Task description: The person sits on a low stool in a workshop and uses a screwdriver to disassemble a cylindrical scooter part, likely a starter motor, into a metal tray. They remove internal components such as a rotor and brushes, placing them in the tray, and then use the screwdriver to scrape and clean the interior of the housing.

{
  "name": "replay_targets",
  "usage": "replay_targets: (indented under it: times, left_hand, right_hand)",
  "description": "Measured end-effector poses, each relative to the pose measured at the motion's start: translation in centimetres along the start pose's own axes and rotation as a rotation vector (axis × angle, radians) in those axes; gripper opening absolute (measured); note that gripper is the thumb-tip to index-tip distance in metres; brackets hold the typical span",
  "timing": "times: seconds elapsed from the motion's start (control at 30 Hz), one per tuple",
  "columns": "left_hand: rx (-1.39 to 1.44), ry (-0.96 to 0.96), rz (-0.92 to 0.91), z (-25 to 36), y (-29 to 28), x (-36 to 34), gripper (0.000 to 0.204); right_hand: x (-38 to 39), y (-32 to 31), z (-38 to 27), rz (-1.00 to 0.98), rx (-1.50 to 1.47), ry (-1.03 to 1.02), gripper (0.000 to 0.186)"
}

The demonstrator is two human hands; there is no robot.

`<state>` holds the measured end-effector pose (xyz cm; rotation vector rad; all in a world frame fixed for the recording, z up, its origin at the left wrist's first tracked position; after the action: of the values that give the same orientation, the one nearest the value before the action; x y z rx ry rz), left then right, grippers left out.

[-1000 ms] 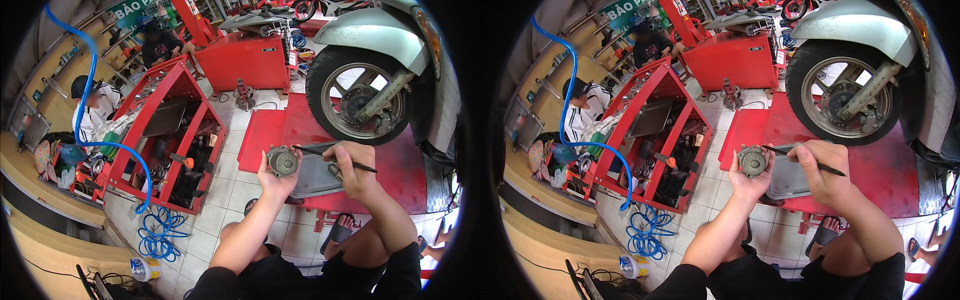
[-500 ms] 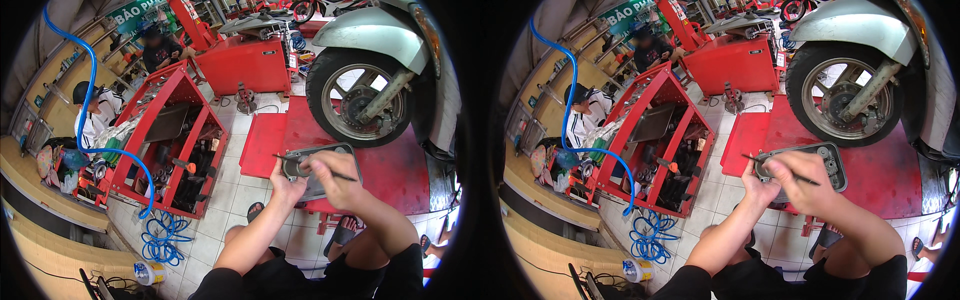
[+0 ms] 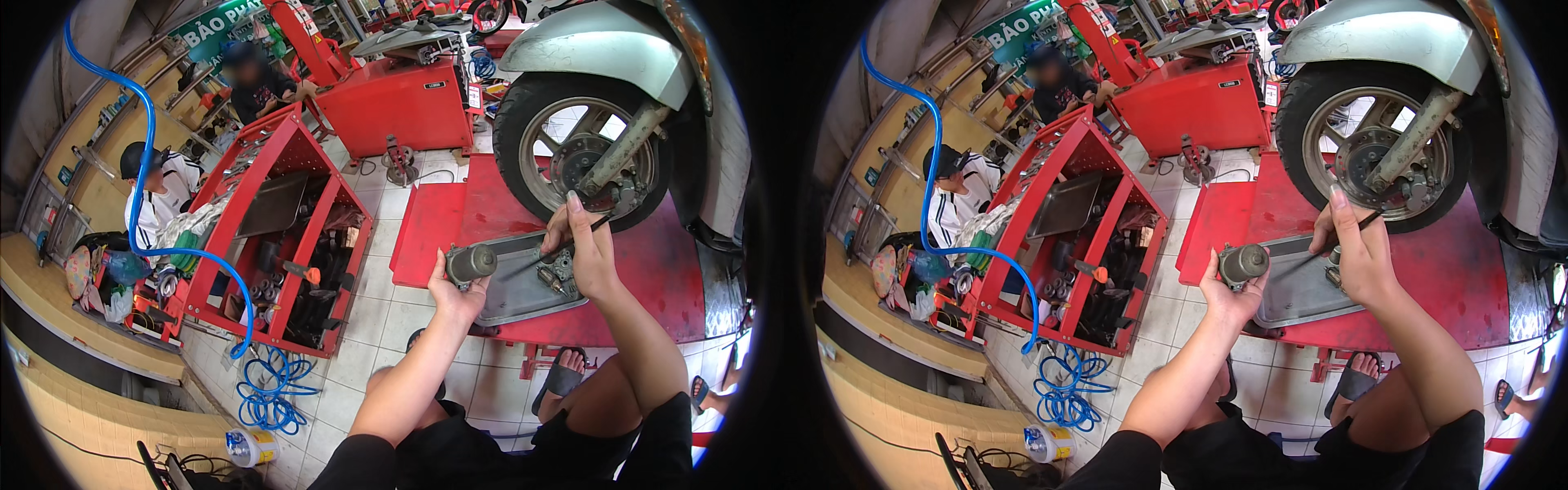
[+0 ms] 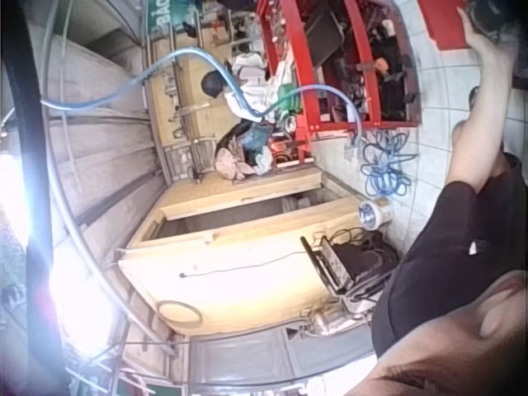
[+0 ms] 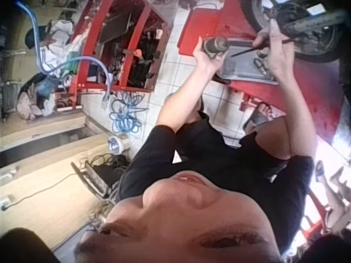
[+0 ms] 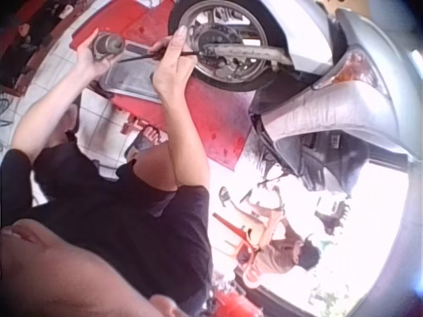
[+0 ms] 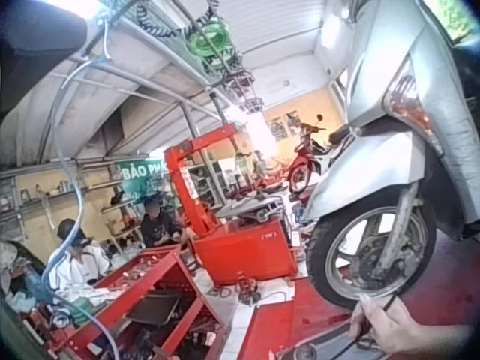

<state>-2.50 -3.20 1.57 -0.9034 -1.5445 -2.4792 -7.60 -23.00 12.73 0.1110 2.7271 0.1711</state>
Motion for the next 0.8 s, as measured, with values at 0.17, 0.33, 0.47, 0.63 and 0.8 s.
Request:
replay_targets:
  times: [0.17,0.33,0.47,0.63,0.8]
  left_hand:
    - [-0.049,0.027,-0.045,-0.2,0.4,0.3,0.045]
    - [-0.062,0.109,-0.147,-0.3,0.6,0.0,0.042]
    - [-0.370,0.229,-0.452,0.5,0.1,0.2,0.054]
    - [-0.644,0.416,-0.564,0.3,0.3,0.4,0.045]
    - [-1.061,0.715,-0.649,1.2,1.5,1.9,0.044]
  right_hand:
    - [0.5,1.4,-0.4,-0.121,0.249,0.181,0.060]
    - [-0.1,1.6,-0.4,-0.329,0.490,0.017,0.040]
    - [0.0,1.5,0.8,-0.364,0.594,0.348,0.076]
    - [1.3,0.9,5.3,-0.515,0.422,0.390,0.071]
    - [1.5,1.2,4.9,-0.545,0.374,0.445,0.058]
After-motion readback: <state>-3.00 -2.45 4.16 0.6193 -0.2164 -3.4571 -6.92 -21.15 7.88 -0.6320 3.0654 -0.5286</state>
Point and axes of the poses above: each hand's wrist, its own x-axis away from the middle knuckle, its own y-axis out of the palm, z = x × y, the point moved 1 cm from there along -x, towards the middle knuckle, and after that the axes turned 13 degrees about -x, right-handed, at the moved point
